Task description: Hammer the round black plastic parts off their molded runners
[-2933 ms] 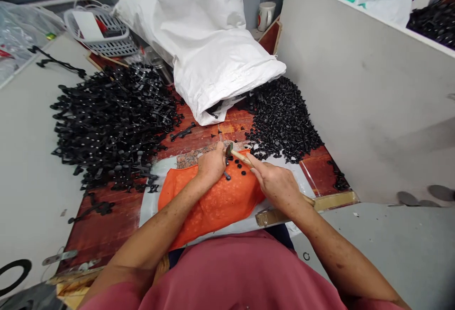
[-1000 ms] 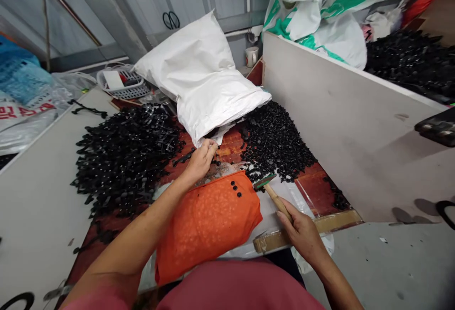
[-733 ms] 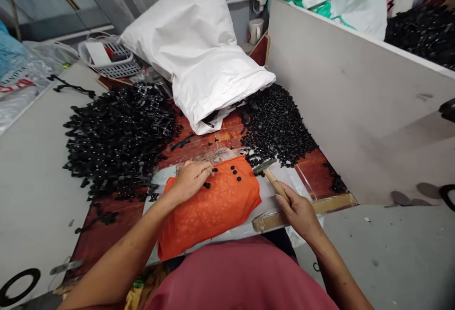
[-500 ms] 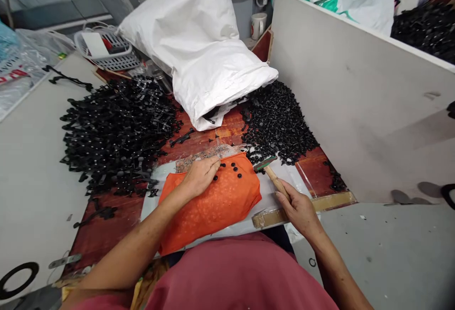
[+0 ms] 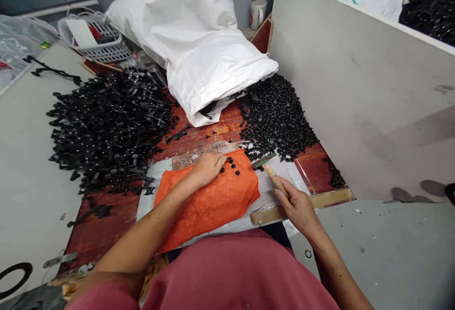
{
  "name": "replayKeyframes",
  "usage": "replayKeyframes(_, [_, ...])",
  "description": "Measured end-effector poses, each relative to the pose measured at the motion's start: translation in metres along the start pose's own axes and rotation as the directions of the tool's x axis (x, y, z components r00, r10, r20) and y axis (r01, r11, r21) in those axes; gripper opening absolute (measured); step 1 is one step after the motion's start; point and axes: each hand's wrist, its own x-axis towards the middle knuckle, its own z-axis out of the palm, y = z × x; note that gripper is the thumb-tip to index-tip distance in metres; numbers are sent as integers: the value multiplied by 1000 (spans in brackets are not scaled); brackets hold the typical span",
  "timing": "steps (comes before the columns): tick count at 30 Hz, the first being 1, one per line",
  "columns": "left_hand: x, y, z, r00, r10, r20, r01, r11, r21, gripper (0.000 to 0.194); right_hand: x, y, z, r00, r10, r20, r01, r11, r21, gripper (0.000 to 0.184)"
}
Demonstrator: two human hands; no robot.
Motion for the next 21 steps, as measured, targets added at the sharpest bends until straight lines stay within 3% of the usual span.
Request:
replayKeyframes(6, [2, 2, -1, 999, -6, 32, 5, 1000, 19, 39, 1, -3, -1, 1000, -7, -10, 6, 999, -31, 49])
replayKeyframes(13, [8, -6, -5, 996, 20, 84, -16, 999, -40, 38, 5, -13, -6, 997, 7, 74, 4, 989, -149, 48])
replayKeyframes(21, [8, -9, -9, 998, -7, 69, 23, 972, -234, 37, 5, -12, -4, 998, 19, 67, -7, 986, -169, 48])
